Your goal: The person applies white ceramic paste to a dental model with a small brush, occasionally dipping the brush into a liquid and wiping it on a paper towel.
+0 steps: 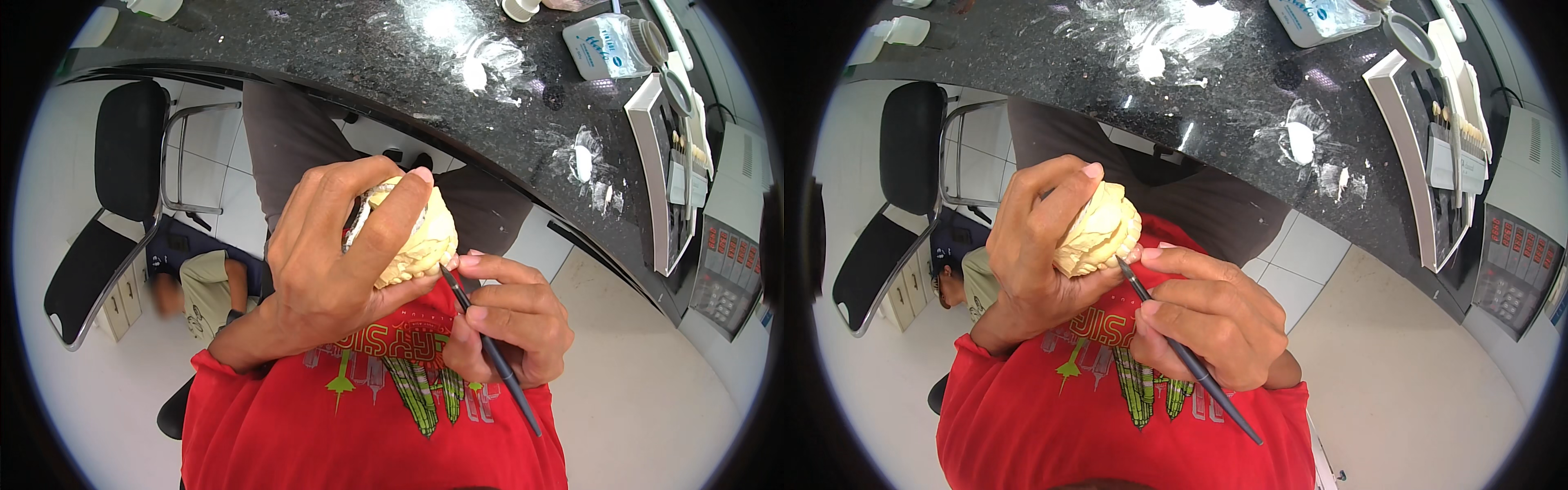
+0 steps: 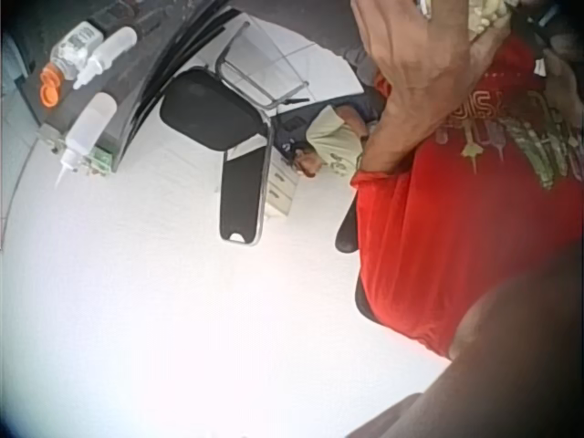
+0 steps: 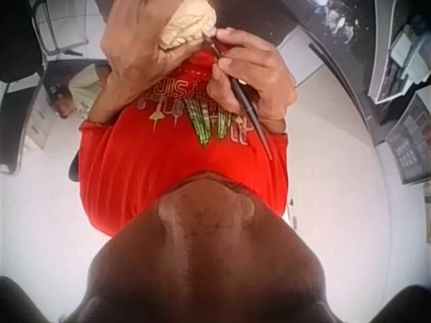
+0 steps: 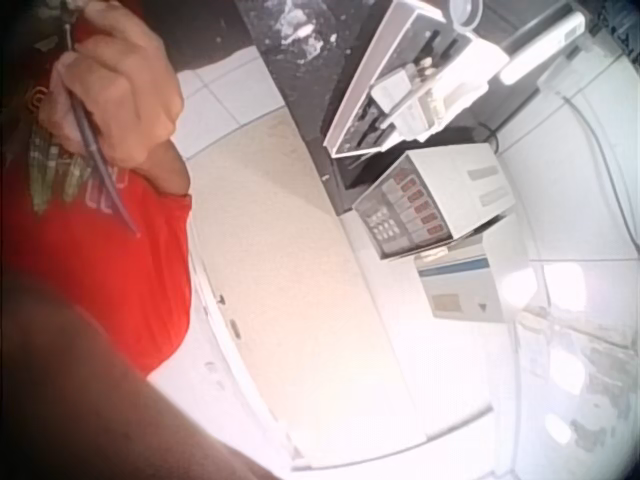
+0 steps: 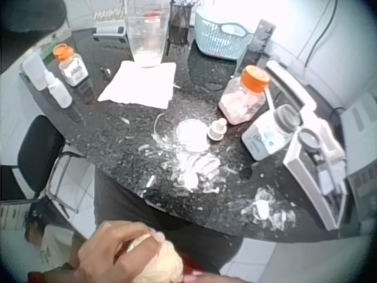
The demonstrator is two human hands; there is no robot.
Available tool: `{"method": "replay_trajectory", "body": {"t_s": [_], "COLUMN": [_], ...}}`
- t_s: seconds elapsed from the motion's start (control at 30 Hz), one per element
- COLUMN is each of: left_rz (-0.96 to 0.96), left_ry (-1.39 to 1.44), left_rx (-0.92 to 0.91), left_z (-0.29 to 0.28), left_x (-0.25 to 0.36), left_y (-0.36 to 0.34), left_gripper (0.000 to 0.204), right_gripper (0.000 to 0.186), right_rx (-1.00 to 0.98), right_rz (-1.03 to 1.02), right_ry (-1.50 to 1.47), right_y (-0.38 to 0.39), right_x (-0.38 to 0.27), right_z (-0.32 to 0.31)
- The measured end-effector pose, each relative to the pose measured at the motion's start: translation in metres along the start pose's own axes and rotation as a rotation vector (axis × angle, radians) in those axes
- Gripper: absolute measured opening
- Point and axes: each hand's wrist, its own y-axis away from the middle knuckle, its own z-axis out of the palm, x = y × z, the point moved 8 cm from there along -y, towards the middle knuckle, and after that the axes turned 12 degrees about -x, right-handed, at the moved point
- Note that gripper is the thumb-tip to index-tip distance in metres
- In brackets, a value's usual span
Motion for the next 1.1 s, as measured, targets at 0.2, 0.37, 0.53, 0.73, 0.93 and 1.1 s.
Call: {"method": "replay_trajectory", "body": {"t_s": [0.2,0.37,0.53,0.73,0.93,1.1], "left_rz": [-0.007,-0.008,0.012,0.013,0.004,-0.022], "left_ry": [-0.005,-0.006,0.007,0.017,0.011,0.046], "left_rx": [-0.012,-0.006,0.002,0.001,0.000,0.023], "left_z": [-0.0004,-0.0005,-0.0005,0.0007,0.0004,0.0010], "left_x": [0.0004,0.0009,0.0009,0.0004,0.0019,0.0010], "left_y": [-0.0004,-0.0012,-0.0018,-0.0019,-0.0033,-0.0030], "left_gripper": [0.070,0.070,0.067,0.065,0.065,0.070], "right_gripper": [0.027,0.027,0.027,0.026,0.026,0.027], "right_rx": [0.000,-0.001,-0.005,-0.007,-0.017,-0.030], "right_rz": [-0.010,-0.010,-0.010,-0.017,-0.014,-0.026], "right_ry": [0.000,0.004,0.014,0.020,0.007,0.010], "right_y": [0.0007,0.0005,0.0001,0.0005,0.0001,-0.0004], "right_x": [-0.0003,-0.0004,-0.0008,-0.0009,-0.0013,-0.0014], "right_z": [-0.0004,-0.0007,-0.0003,-0.0007,-0.0026,-0.0011]}}
